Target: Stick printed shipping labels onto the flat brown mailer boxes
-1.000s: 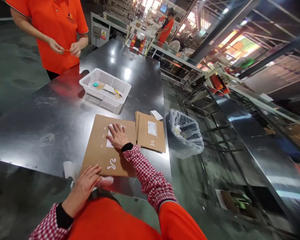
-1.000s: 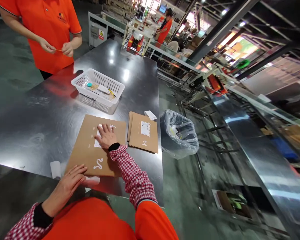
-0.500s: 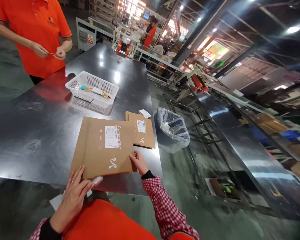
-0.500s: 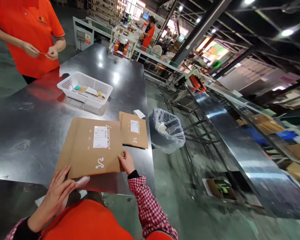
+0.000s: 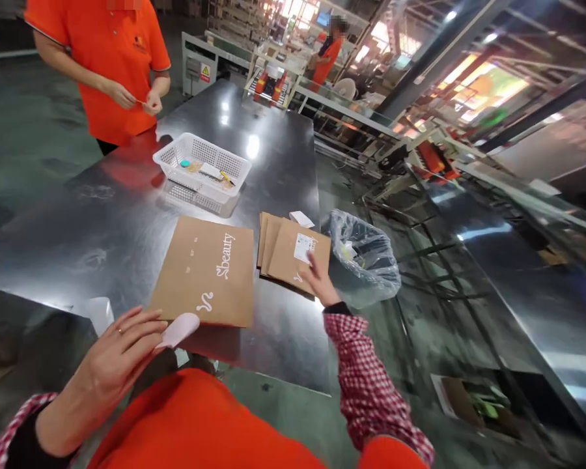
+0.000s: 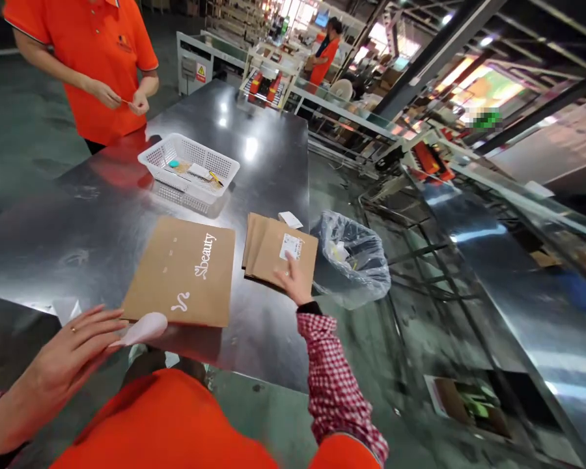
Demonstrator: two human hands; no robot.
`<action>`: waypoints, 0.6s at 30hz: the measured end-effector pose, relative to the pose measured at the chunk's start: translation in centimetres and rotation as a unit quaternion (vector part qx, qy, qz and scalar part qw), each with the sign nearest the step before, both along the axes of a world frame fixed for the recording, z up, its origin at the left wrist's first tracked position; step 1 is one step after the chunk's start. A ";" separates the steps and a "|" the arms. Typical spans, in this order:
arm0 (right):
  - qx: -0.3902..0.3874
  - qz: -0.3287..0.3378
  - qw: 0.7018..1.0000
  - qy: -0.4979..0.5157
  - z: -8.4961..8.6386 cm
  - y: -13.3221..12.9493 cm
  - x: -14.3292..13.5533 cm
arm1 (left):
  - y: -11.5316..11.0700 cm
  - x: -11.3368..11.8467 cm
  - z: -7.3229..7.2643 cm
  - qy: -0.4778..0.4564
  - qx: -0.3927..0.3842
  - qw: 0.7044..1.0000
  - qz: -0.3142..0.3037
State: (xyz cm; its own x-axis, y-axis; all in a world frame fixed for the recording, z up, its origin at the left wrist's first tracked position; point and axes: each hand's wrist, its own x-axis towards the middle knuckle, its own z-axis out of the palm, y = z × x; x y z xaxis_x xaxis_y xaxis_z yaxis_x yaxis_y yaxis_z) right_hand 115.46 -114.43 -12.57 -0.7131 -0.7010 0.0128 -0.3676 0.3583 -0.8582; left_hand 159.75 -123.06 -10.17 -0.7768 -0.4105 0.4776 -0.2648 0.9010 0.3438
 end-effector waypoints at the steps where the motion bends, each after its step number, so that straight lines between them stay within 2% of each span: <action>1: -0.009 0.163 0.985 -0.059 -0.3 -1.0 3.8 | 0.1 0.1 0.9 0.001 0.006 1.000 0.003; 2: -0.017 0.328 0.938 -0.111 -0.7 -1.8 7.9 | 0.2 0.2 1.7 0.007 0.014 1.000 0.011; 3: -0.012 0.458 0.876 -0.149 -1.2 -2.5 11.9 | 0.3 0.5 2.4 0.015 0.023 0.999 0.019; 4: -0.009 0.538 0.824 -0.179 -1.8 -2.9 15.6 | 0.4 0.9 2.8 0.022 0.034 0.999 0.033; 6: 0.006 0.595 0.769 -0.233 -3.2 -3.2 21.3 | 0.4 2.2 3.1 0.032 0.077 0.992 0.093; 8: 0.016 0.584 0.765 -0.270 -4.3 -3.0 24.2 | 0.2 3.6 2.8 0.037 0.127 0.975 0.177; 11: -0.013 0.532 0.787 -0.312 -5.3 -2.5 25.3 | -0.2 5.0 2.2 0.034 0.217 0.942 0.254; 15: -0.024 0.467 0.813 -0.347 -5.9 -3.1 26.5 | -0.3 4.5 2.6 0.055 0.332 0.910 0.244; 18: -0.019 0.424 0.845 -0.324 -6.5 -4.4 27.8 | -0.3 3.9 3.6 0.064 0.354 0.915 0.184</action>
